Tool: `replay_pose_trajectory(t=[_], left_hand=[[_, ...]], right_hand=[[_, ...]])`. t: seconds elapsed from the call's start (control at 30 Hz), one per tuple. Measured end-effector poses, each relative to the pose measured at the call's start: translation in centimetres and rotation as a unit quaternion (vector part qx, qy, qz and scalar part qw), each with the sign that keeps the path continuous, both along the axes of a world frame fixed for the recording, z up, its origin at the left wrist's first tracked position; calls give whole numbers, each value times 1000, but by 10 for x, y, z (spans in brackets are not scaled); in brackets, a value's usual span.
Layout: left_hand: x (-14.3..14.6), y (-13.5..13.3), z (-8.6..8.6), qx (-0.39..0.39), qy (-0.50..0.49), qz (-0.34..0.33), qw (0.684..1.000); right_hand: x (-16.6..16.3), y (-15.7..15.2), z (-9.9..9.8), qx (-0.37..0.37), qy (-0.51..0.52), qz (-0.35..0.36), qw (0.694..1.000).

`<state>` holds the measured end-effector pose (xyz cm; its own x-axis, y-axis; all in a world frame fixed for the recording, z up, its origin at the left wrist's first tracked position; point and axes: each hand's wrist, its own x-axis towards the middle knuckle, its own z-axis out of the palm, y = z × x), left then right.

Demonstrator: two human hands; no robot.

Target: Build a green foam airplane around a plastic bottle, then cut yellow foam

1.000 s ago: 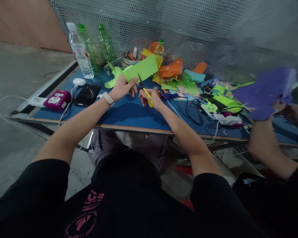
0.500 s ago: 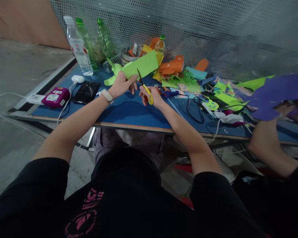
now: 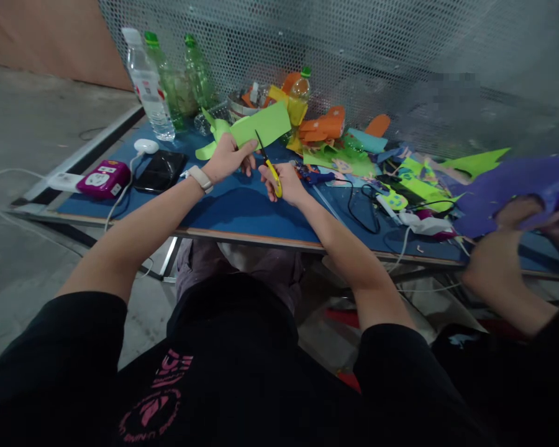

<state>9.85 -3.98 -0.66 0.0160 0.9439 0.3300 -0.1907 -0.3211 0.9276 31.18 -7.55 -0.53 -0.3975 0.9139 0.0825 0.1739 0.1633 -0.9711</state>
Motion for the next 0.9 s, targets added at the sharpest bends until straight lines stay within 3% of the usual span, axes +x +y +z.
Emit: replay_pose_trajectory(t=[0.47,0.9], left_hand=[[-3,8,0,30,-39,8,999],[-5,17,-13,40,24,33,998]], right_hand=[[0,3,-5,-4,14,-7,1000],[-5,-4,4,-42,28,-21,999]])
